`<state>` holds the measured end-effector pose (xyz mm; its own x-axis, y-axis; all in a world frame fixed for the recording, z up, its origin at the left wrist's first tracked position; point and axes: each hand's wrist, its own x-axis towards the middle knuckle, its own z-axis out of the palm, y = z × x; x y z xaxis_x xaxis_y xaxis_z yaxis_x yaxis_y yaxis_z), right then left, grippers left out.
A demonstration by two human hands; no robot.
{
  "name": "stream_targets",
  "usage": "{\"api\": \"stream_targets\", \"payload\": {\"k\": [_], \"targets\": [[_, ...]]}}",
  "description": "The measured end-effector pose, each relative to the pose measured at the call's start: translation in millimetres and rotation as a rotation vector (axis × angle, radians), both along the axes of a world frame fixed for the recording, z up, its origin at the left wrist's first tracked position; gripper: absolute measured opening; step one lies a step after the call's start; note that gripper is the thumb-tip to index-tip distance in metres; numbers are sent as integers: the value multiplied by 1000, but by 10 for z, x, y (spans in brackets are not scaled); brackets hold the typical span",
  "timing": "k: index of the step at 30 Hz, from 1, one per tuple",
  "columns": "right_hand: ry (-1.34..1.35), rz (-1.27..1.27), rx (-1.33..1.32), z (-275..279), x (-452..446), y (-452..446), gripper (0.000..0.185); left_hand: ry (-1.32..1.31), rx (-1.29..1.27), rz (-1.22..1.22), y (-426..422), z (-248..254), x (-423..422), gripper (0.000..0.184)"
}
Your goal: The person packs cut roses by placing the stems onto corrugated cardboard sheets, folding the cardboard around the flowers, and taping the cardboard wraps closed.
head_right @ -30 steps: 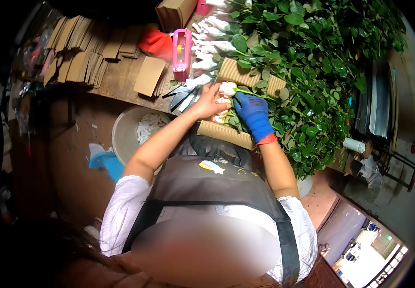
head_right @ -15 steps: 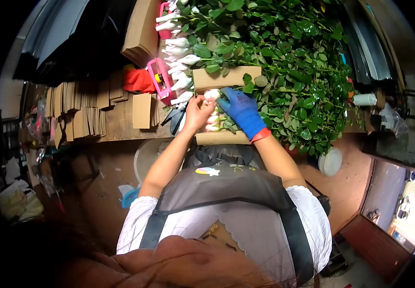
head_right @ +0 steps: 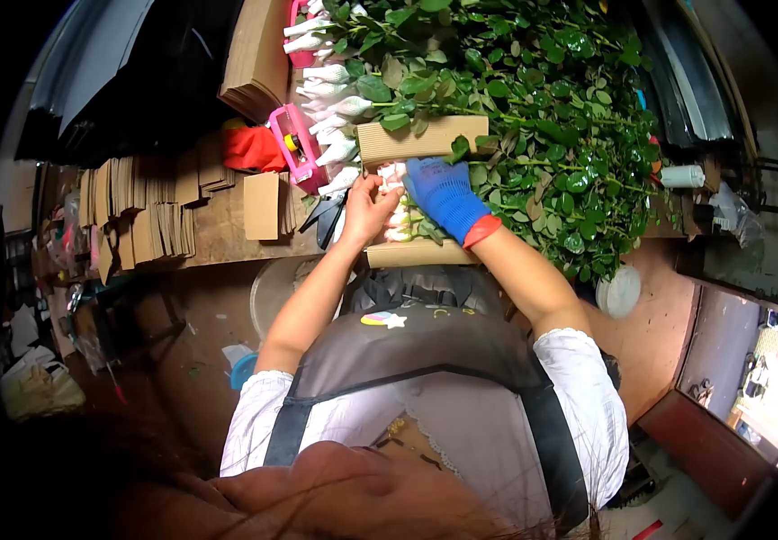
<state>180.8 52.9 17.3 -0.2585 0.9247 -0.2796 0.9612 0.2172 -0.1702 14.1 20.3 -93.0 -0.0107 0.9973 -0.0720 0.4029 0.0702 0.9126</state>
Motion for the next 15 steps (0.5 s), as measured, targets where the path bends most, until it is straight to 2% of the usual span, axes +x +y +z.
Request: {"api": "stream_targets", "payload": {"k": [2, 5, 6, 9, 10, 13, 14, 15], "targets": [[-73, 57, -24, 174, -57, -5, 30, -17, 35, 18, -10, -43, 19, 29], [6, 144, 168, 40, -81, -100, 30, -74, 53, 31, -9, -104, 42, 29], [-54, 152, 169, -16, -92, -71, 29, -91, 50, 29, -5, -114, 43, 29], [27, 139, 155, -60, -60, -2, 29, 44, 163, 44, 11, -36, 62, 29], [25, 163, 93, -6, -43, 31, 32, 33, 30, -26, -3, 57, 14, 36], [277, 203, 146, 146, 116, -40, 40, -221, -83, -59, -126, 317, -115, 45], [402, 218, 165, 275, 190, -90, 44, -168, -64, -79, -244, 473, -255, 54], [474, 184, 229, 343, 255, -166, 43, -221, -92, -15, -334, 543, -432, 53]]}}
